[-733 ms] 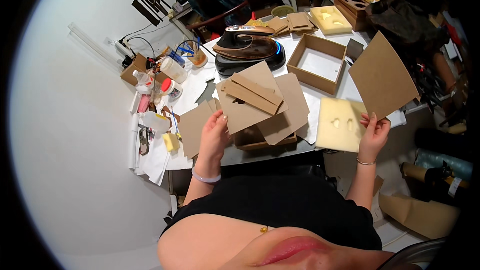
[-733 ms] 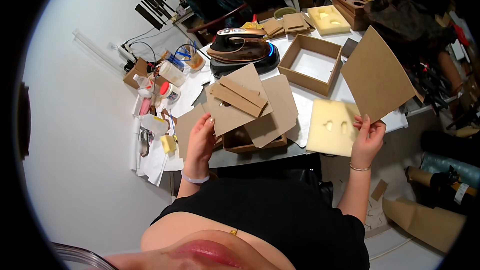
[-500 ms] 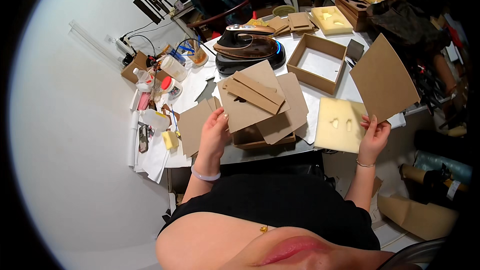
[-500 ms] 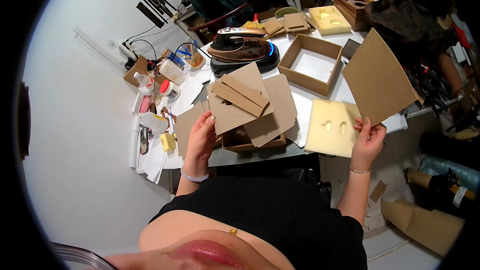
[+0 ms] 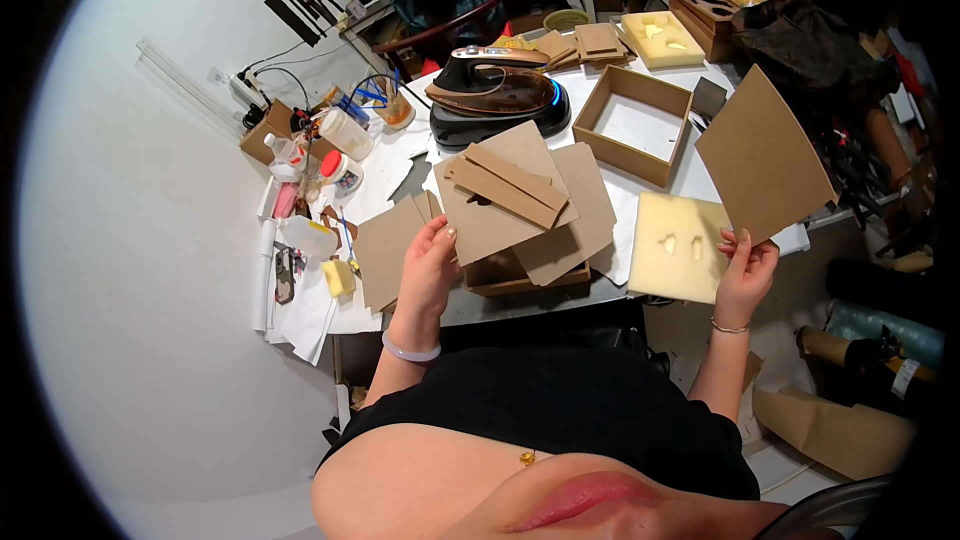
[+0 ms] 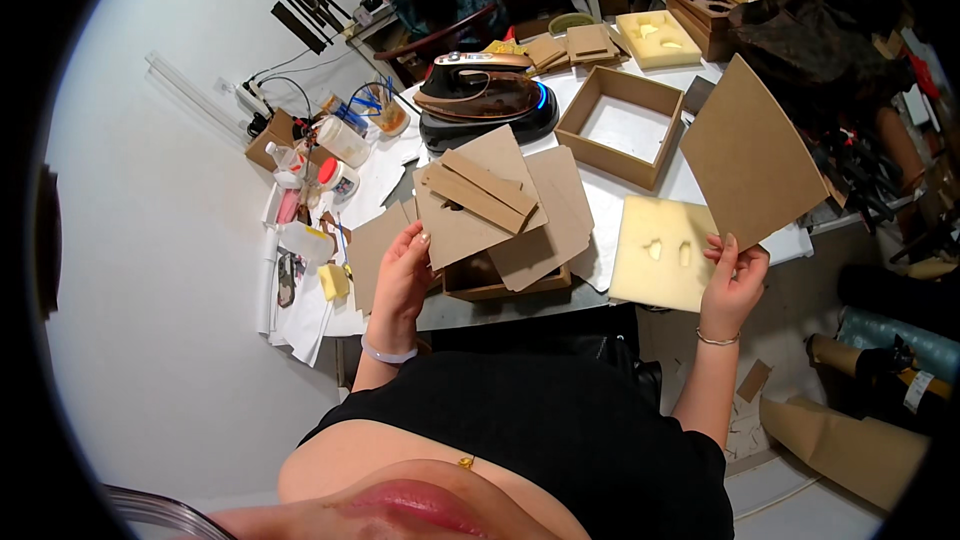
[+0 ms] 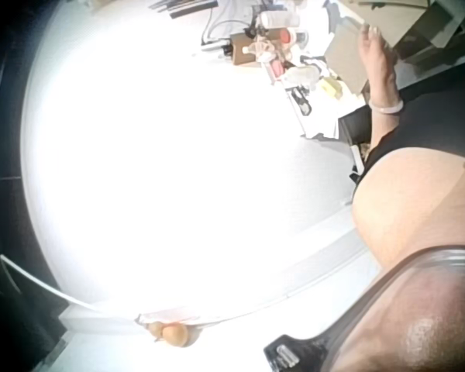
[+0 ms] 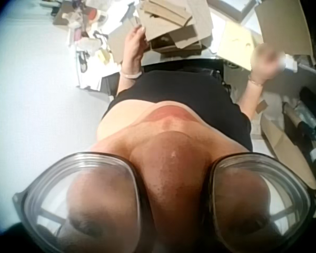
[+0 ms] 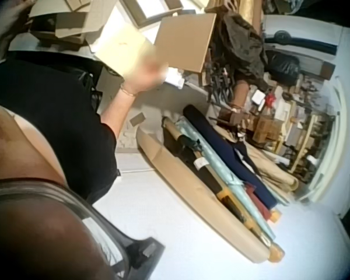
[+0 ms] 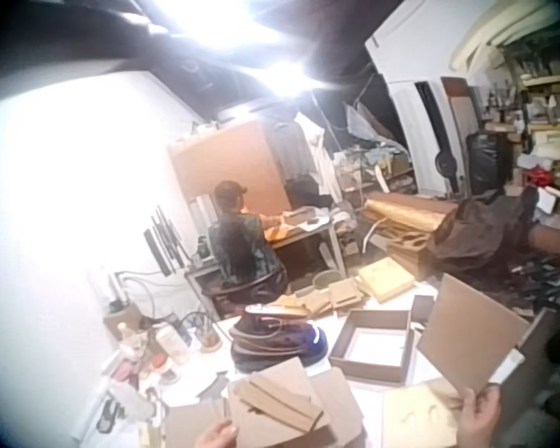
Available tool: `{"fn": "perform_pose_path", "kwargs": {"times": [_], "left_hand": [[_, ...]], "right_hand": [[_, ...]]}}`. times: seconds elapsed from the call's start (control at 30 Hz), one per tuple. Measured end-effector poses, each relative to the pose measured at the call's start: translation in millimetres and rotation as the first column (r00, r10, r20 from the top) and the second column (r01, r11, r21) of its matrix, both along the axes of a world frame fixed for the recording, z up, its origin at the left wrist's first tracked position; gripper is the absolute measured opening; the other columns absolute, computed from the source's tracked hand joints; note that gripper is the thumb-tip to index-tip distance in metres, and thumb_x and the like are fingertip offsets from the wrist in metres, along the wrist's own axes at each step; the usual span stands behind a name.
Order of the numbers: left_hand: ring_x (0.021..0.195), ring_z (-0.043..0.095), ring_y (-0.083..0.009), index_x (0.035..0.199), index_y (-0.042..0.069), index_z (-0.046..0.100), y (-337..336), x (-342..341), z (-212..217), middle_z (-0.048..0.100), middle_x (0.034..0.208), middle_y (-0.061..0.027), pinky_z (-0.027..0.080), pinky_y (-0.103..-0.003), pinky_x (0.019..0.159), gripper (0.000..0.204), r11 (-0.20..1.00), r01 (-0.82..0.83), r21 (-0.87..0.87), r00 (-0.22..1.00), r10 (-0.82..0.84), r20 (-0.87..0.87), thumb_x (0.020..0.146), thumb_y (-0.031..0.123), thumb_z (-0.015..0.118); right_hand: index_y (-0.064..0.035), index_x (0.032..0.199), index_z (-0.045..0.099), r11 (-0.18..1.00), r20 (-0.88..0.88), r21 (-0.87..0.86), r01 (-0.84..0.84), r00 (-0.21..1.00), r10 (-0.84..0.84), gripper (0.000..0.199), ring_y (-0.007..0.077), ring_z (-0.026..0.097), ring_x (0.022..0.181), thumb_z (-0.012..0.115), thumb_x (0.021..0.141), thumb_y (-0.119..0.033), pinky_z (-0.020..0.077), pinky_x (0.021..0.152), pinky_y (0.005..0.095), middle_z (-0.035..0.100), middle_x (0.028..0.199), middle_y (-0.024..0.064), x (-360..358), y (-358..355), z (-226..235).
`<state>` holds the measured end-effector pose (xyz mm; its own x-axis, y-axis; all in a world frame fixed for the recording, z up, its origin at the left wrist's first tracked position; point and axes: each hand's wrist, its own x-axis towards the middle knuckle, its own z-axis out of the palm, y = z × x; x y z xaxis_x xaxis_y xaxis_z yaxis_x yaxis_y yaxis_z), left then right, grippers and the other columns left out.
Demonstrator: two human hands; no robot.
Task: The person assembles small cardboard boxes by folding flaps and inserting pieces into a larger box on a cluttered workbench. They repeatedly pick up flat cardboard pieces, fold them, and place them into the box.
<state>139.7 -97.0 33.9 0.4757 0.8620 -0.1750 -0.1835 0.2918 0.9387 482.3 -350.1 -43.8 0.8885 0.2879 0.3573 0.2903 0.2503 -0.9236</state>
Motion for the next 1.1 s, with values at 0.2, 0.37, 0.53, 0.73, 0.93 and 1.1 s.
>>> {"fn": "perform_pose_path", "kwargs": {"times": [0.2, 0.37, 0.53, 0.73, 0.93, 1.1], "left_hand": [[0.078, 0.057, -0.0051, 0.133, 0.002, 0.048, -2, -4, 1, 0.067, 0.104, 0.0001, 0.044, -0.021, 0.064, 0.037, 1.0, 0.004, -0.001, 1.0, -0.004, -0.015, 0.1, 0.016, 0.057], [0.072, 0.053, -0.0038, 0.133, 0.001, 0.048, 1, -9, -4, 0.066, 0.099, 0.0016, 0.042, -0.021, 0.062, 0.037, 1.0, 0.011, 0.009, 1.0, -0.01, -0.014, 0.1, 0.015, 0.058], [0.072, 0.053, -0.0039, 0.134, 0.001, 0.048, 2, -13, -5, 0.066, 0.099, 0.0013, 0.042, -0.021, 0.062, 0.038, 1.0, 0.009, 0.022, 1.0, -0.009, -0.013, 0.1, 0.015, 0.058], [0.084, 0.06, -0.0067, 0.134, 0.0, 0.047, 0, -17, -2, 0.067, 0.106, -0.0013, 0.046, -0.022, 0.069, 0.038, 1.0, 0.018, 0.009, 1.0, -0.018, 0.007, 0.1, 0.015, 0.057], [0.088, 0.062, -0.0079, 0.134, 0.001, 0.047, 7, -26, -8, 0.067, 0.107, -0.0023, 0.05, -0.023, 0.074, 0.038, 0.999, 0.026, -0.024, 0.998, -0.024, 0.057, 0.101, 0.016, 0.057], [0.07, 0.059, -0.0034, 0.135, 0.002, 0.051, 12, -45, -5, 0.068, 0.096, 0.0011, 0.048, -0.018, 0.06, 0.039, 0.998, -0.066, 0.01, 0.998, 0.066, 0.024, 0.1, 0.018, 0.059]], "right_hand": [[0.0021, 0.11, 0.047, 0.999, 0.023, -0.033, 0.007, 1.0, -0.006, 0.017, 0.0143, 0.066, 0.082, 0.054, 0.104, -0.013, 0.0553, 0.076, 0.0268, 0.069, 0.099, 0.0172, -3, 0, 4], [0.0026, 0.11, 0.047, 0.999, 0.043, -0.04, 0.012, 0.999, -0.011, 0.017, 0.0146, 0.066, 0.081, 0.054, 0.104, -0.013, 0.0552, 0.076, 0.0271, 0.069, 0.099, 0.0173, -5, 1, 7], [0.0031, 0.11, 0.047, 0.999, 0.061, -0.05, 0.011, 0.998, -0.008, 0.017, 0.0148, 0.066, 0.08, 0.054, 0.104, -0.012, 0.0553, 0.076, 0.0272, 0.069, 0.099, 0.0178, -9, 3, 13], [0.0032, 0.11, 0.047, 0.998, 0.083, -0.055, 0.009, 0.997, -0.005, 0.018, 0.0146, 0.066, 0.079, 0.054, 0.104, -0.012, 0.0554, 0.077, 0.0275, 0.069, 0.099, 0.018, -12, 5, 16], [0.0024, 0.11, 0.047, 0.998, 0.091, -0.062, 0.007, 0.996, -0.001, 0.017, 0.0144, 0.065, 0.079, 0.054, 0.104, -0.012, 0.0555, 0.076, 0.0274, 0.07, 0.099, 0.0178, -15, 10, 18], [0.0016, 0.113, 0.047, 1.0, 0.07, 0.008, 0.027, 0.997, -0.028, 0.02, 0.0146, 0.066, 0.076, 0.053, 0.104, -0.015, 0.0552, 0.073, 0.0273, 0.07, 0.099, 0.0179, -27, 23, 29]]}}
